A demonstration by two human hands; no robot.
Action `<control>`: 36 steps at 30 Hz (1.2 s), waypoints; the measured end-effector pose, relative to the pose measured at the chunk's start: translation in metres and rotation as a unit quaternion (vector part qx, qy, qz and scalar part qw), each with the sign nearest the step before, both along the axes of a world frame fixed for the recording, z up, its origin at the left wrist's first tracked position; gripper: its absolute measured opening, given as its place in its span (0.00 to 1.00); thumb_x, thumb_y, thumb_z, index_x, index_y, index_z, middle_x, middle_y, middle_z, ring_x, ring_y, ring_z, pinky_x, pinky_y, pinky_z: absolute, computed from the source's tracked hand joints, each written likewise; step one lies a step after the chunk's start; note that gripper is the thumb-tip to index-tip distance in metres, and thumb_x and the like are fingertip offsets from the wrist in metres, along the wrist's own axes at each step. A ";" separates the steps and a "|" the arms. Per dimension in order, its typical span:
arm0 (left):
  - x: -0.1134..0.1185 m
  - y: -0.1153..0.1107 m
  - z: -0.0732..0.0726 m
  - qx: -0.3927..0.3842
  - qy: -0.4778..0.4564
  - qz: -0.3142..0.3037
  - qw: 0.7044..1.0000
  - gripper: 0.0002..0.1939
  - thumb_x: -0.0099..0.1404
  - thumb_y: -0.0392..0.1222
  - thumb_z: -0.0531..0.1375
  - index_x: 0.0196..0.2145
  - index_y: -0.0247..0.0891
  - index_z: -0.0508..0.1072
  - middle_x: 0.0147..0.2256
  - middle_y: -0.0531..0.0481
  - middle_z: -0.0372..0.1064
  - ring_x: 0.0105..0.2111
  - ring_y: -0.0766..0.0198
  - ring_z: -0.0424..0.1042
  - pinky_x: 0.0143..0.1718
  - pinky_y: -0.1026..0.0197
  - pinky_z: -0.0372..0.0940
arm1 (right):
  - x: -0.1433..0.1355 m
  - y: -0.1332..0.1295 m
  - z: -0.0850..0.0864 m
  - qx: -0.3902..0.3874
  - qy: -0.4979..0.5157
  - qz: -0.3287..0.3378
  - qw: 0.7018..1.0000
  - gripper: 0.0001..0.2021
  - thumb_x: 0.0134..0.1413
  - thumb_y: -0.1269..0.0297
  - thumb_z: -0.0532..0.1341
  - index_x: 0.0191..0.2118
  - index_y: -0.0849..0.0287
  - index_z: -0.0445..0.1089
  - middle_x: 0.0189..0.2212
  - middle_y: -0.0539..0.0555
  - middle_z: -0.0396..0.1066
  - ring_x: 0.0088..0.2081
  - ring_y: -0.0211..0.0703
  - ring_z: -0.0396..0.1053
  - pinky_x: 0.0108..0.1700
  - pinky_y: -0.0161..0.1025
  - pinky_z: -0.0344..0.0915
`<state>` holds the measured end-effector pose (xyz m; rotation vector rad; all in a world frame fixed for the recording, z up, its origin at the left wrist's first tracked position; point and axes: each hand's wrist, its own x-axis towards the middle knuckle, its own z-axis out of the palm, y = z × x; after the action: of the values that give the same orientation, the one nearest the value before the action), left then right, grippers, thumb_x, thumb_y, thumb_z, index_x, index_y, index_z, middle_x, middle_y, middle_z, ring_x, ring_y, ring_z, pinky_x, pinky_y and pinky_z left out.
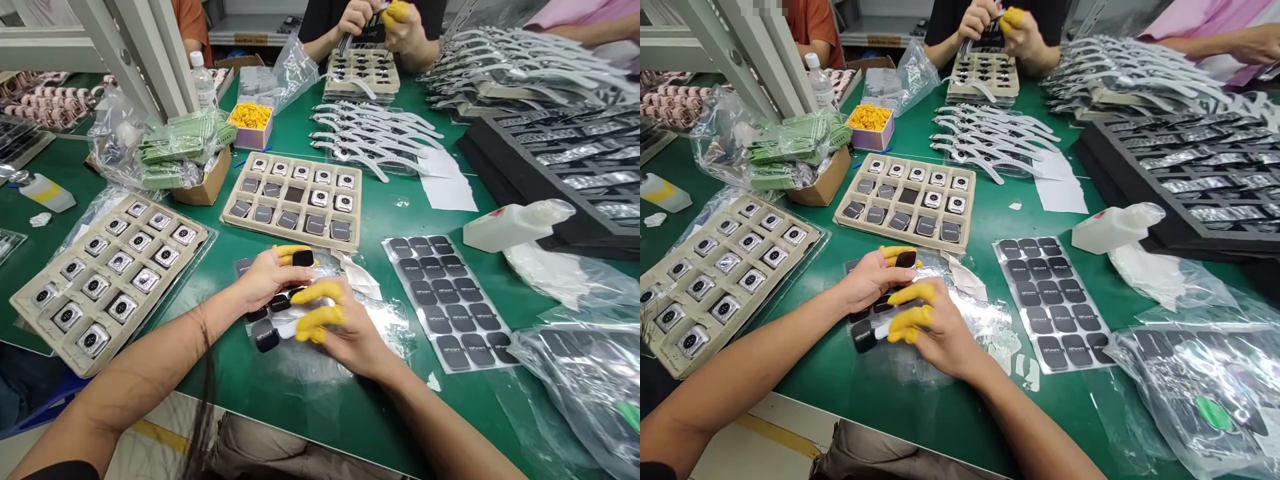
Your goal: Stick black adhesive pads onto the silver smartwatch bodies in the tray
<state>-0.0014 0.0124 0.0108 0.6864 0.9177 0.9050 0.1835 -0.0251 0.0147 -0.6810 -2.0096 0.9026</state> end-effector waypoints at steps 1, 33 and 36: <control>0.001 -0.002 -0.001 0.008 0.020 0.000 1.000 0.24 0.48 0.35 0.73 0.43 0.35 0.75 0.38 0.49 0.75 0.33 0.69 0.73 0.39 0.62 0.68 | 0.008 0.001 0.007 -0.066 0.044 0.009 0.997 0.06 0.59 0.60 0.65 0.30 0.47 0.75 0.39 0.52 0.75 0.45 0.49 0.71 0.49 0.54 0.67; 0.012 -0.023 -0.014 0.295 0.413 -0.075 0.858 0.07 0.54 0.46 0.70 0.23 0.42 0.80 0.25 0.51 0.76 0.32 0.56 0.73 0.38 0.55 0.64 | -0.002 0.015 -0.016 -0.446 0.182 -0.250 0.840 0.20 0.34 0.52 0.77 0.33 0.59 0.77 0.33 0.55 0.77 0.37 0.47 0.75 0.43 0.46 0.73; 0.012 -0.022 -0.014 0.296 0.416 -0.068 0.857 0.08 0.53 0.47 0.71 0.23 0.42 0.79 0.25 0.51 0.76 0.34 0.55 0.73 0.38 0.55 0.65 | -0.004 0.013 -0.016 -0.433 0.172 -0.255 0.847 0.20 0.36 0.51 0.76 0.33 0.59 0.77 0.33 0.55 0.77 0.36 0.46 0.75 0.44 0.47 0.73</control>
<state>0.0105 -0.0101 -0.0036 1.7460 1.3293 0.7512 0.1799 -0.0122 -0.0009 -1.3474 -0.9405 1.4589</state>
